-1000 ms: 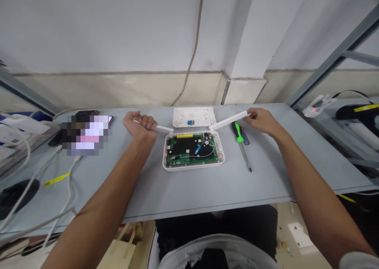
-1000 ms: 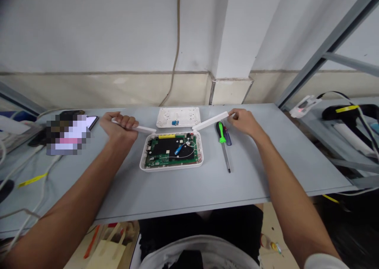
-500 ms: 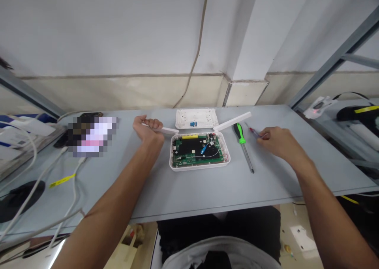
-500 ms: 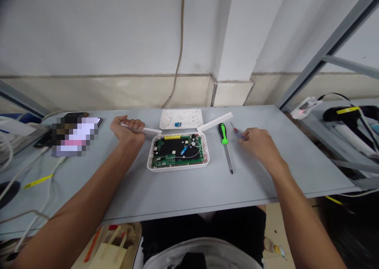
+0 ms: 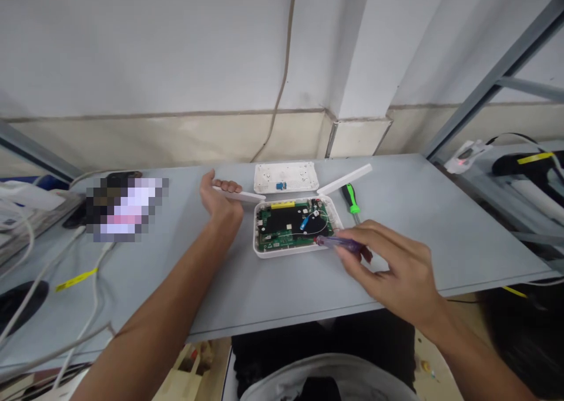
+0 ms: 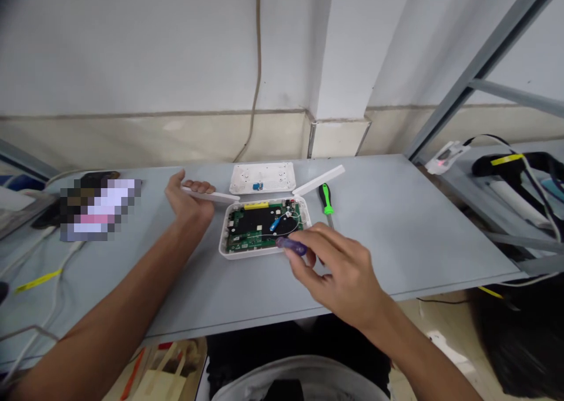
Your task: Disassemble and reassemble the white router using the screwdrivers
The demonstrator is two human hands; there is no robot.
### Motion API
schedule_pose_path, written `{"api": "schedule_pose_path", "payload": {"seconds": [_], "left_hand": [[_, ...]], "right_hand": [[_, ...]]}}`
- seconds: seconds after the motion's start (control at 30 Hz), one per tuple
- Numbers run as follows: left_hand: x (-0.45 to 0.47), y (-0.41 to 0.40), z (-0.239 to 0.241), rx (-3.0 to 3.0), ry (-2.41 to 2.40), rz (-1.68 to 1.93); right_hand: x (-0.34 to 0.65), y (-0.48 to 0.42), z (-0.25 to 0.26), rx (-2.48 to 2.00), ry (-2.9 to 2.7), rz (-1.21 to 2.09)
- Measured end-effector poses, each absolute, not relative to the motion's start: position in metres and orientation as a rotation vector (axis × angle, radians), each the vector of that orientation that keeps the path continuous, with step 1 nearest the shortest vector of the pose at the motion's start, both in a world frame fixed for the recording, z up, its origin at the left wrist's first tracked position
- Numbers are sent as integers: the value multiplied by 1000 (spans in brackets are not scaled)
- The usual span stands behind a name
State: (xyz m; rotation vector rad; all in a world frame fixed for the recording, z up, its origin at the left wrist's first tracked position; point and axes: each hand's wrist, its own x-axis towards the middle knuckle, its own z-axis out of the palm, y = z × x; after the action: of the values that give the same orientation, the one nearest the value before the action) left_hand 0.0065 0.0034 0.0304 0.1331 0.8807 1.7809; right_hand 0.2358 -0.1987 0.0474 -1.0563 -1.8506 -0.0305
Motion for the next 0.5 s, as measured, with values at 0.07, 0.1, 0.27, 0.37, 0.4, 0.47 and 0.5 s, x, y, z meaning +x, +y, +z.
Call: {"api": "schedule_pose_path", "payload": {"seconds": [0.07,0.1,0.27,0.37,0.4,0.47,0.5], "left_hand": [[9,2,28,156,848,1760],[9,2,27,164,833,1755],[7,4,23,196,799,1758],[7,4,23,203,797,1761],[7,4,23,200,796,1764],[8,3,25,193,795,1757],[8,3,26,190,795,1747]], "right_hand": [[231,-198,44,-1035,-1856,7],[230,-198,42,-1033,-1859,24],[225,-206,38,-1060,-1896,11],[217,-219,29,-1064,-1981,-215],[215,-223,25,-1054,-2016,-295],[212,-230,18,-1039,-2051,-391],[213,-231,16,-1041,-2049,-403]]}}
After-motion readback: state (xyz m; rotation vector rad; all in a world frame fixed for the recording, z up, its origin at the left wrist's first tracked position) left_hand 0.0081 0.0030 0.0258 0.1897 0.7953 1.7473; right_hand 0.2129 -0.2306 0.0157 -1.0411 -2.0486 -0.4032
